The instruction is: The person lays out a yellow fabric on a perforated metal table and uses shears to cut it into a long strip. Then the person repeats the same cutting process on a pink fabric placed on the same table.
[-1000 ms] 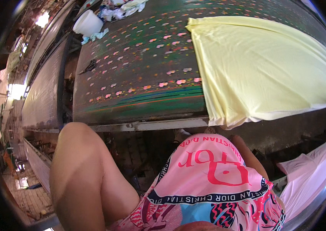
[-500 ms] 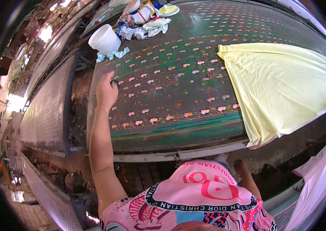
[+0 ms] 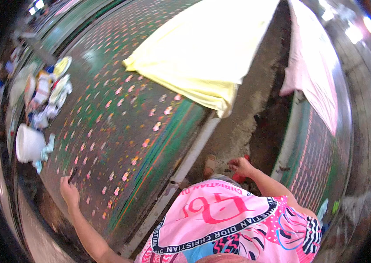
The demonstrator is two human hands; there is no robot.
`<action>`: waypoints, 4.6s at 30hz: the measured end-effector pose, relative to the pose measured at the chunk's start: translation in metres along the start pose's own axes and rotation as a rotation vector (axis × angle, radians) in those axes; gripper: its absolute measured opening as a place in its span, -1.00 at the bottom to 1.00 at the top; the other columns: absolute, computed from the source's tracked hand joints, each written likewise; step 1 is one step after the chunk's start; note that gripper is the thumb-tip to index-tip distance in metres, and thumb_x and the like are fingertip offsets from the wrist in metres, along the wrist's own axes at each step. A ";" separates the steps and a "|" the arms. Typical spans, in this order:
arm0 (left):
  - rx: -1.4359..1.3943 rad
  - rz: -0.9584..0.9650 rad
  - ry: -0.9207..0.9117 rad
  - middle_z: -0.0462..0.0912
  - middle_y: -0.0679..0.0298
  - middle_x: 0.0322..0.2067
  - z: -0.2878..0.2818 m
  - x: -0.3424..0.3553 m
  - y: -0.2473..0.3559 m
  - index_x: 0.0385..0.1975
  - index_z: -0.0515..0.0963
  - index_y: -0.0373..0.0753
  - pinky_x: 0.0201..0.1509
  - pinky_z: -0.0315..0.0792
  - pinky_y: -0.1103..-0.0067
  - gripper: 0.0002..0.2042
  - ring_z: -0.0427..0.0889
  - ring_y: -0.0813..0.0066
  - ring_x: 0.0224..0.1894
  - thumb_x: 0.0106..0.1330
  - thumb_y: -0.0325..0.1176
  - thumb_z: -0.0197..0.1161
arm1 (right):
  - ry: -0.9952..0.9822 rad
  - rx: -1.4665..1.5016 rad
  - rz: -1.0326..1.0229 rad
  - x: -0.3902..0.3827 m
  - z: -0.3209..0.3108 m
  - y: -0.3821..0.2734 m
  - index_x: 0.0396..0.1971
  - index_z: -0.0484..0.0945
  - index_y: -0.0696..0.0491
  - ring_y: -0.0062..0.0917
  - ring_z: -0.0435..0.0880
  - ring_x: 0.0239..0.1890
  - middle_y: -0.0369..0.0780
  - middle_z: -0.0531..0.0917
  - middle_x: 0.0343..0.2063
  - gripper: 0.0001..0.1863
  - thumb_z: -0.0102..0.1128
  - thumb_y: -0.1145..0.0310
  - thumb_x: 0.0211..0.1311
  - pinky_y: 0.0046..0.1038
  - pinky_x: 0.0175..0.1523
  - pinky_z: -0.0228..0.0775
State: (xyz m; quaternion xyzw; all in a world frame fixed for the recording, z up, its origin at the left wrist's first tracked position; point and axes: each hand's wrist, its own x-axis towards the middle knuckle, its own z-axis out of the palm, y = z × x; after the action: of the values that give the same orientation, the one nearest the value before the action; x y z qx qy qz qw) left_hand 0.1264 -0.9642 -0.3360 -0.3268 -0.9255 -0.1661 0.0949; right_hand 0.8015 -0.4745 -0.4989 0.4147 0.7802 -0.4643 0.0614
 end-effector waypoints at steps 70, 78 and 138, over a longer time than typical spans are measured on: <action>-1.607 -0.336 -1.173 0.81 0.14 -0.06 0.136 -0.063 0.676 0.05 0.67 -0.29 0.03 0.66 0.39 -0.80 0.78 0.33 -0.04 0.58 -0.35 0.25 | 0.957 0.355 -0.379 -0.042 -0.144 -0.135 0.12 0.60 0.09 -0.12 0.69 0.02 -0.07 0.66 -0.04 -0.41 0.57 0.40 0.03 -0.21 0.14 0.58; -1.357 0.073 -0.855 0.80 0.30 -0.10 0.116 -0.051 0.677 0.00 0.72 -0.32 -0.05 0.60 0.56 -0.83 0.73 0.58 -0.14 0.48 -0.47 0.38 | 0.798 0.398 -0.226 -0.010 -0.131 -0.146 0.24 0.46 0.10 -0.13 0.64 0.17 -0.02 0.61 0.09 -0.22 0.62 0.33 -0.03 -0.16 0.17 0.58; -1.428 0.379 -0.775 0.77 0.40 -0.27 0.114 -0.022 0.681 -0.13 0.70 -0.31 -0.17 0.48 0.71 -0.88 0.62 0.76 -0.27 0.55 -0.40 0.32 | 1.420 0.268 -0.449 -0.019 -0.160 -0.165 -0.26 0.62 0.10 -0.56 0.65 -0.57 -0.21 0.66 -0.54 -0.78 0.42 0.65 0.12 -0.48 -0.41 0.48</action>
State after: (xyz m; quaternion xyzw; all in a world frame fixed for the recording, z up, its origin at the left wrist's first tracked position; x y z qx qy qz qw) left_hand 0.5693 -0.4370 -0.2808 -0.4926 -0.4943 -0.5699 -0.4339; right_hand 0.7439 -0.3987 -0.2887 0.4492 0.6349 -0.1780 -0.6029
